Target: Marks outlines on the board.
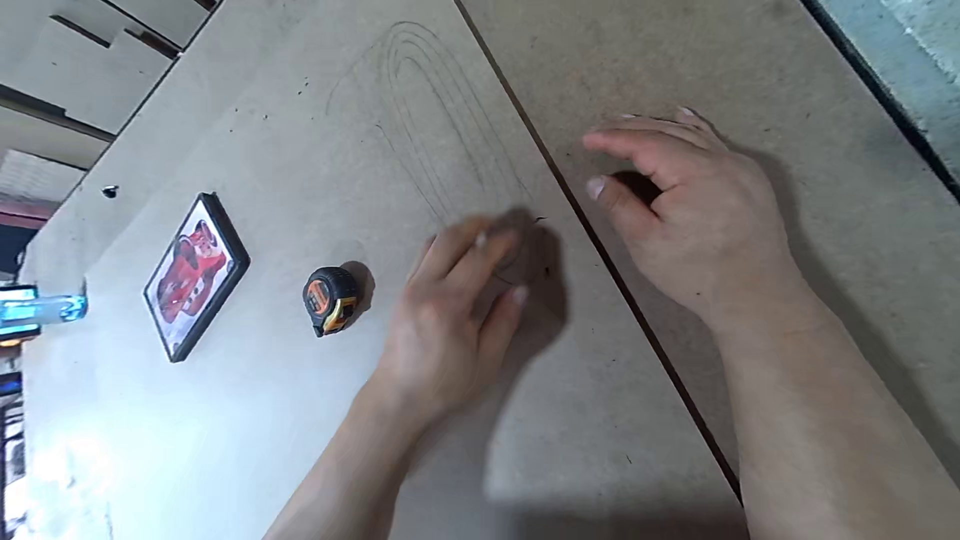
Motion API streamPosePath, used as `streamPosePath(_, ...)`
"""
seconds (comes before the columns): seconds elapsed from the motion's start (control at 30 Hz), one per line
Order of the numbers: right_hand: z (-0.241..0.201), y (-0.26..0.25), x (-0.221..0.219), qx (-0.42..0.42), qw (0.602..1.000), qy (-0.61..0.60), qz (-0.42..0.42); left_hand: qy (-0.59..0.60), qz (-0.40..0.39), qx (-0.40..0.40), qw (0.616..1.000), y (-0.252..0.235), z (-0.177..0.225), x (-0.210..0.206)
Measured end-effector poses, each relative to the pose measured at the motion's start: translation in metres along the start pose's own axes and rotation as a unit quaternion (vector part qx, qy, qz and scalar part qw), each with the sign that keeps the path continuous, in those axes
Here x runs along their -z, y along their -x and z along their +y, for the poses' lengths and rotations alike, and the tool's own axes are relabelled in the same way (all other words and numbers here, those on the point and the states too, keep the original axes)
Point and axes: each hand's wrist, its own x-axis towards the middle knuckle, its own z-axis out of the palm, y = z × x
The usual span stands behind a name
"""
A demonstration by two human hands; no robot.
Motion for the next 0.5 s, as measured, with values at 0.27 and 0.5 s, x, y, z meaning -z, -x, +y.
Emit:
streamPosePath(0.27,-0.005,0.002,0.001,-0.045,0.998,-0.025,0.027,-0.055,-0.149,-0.175,0.972,0.044,0.047,-0.033)
streamPosePath(0.5,-0.001,0.001,-0.002,-0.030,0.998,-0.034,0.036,0.158,-0.052,-0.157,0.974,0.064,0.008,0.004)
